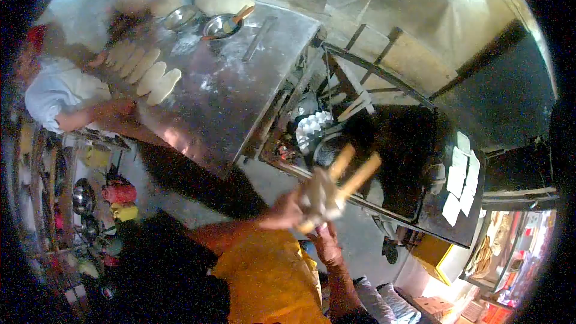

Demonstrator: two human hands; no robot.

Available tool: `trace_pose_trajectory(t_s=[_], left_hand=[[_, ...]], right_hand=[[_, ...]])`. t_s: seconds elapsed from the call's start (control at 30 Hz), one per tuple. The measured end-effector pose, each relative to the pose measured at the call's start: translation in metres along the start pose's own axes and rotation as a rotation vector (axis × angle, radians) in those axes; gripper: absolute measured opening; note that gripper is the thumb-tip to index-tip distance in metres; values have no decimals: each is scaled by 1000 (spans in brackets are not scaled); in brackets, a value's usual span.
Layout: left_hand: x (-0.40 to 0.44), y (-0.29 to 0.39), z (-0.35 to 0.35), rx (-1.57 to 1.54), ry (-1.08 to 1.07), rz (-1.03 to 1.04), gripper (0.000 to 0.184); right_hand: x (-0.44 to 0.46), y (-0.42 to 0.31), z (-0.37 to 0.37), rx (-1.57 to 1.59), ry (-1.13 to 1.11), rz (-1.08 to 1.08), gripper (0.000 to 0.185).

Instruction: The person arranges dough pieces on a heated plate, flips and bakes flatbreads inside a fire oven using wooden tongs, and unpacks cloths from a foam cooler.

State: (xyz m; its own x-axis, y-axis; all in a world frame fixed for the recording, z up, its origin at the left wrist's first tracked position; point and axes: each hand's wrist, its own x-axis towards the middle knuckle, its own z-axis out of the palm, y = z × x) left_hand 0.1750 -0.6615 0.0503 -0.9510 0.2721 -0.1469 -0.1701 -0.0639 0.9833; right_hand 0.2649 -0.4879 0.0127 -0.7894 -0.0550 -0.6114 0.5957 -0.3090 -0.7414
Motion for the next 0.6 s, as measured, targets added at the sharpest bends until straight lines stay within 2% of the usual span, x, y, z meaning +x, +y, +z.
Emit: trace_pose_trajectory(t_s=[0.03,0.07,0.1,0.17,0.2,0.23,0.27,0.3,0.33,0.37,0.4,0.43,0.47,0.5,0.53,0.57,0.6], left_hand=[[-6,-112,28,-383,-100,-175,75],[-17,-88,31,-289,-375,-115,67],[-18,-42,39,-331,-358,112,70],[-32,-10,39,-276,-295,-317,70],[-37,-56,44,-317,-169,-297,70],[-45,-104,48,-353,-43,-281,70],[-29,-27,16,-210,-234,-393,71],[-9,-44,-9,33,-307,127,70],[-2,-29,-26,-53,-96,-487,61],[18,-97,-54,-42,194,-65,57],[34,-13,-98,521,33,83,59],[48,-10,-133,586,238,38,59],[66,-61,-194,861,536,318,61],[77,-28,-219,813,631,241,66],[94,-33,-259,649,742,85,69],[113,-62,-306,947,850,220,68],[125,-66,-321,1024,878,0,66]], right_hand=[[12,26,-23,-4,-49,89,39],[-3,0,7,282,68,8,39],[-9,-6,6,410,21,48,33],[-25,-4,-15,463,-81,102,31],[-30,3,-20,539,-101,45,37],[-42,-11,-23,586,-135,199,57],[-47,-23,-16,733,-152,215,57],[-48,-34,-7,882,-168,227,57],[-48,-40,6,795,-16,15,55],[-49,-54,12,746,10,0,50],[-48,-49,7,697,25,-37,49],[-47,-42,0,653,47,-71,47],[-49,-36,-7,540,164,-18,47],[-51,-26,-16,519,231,5,47],[-60,-20,-24,524,205,-15,46],[-69,-13,-30,528,180,-35,46],[-76,-12,-30,505,183,-6,47]])
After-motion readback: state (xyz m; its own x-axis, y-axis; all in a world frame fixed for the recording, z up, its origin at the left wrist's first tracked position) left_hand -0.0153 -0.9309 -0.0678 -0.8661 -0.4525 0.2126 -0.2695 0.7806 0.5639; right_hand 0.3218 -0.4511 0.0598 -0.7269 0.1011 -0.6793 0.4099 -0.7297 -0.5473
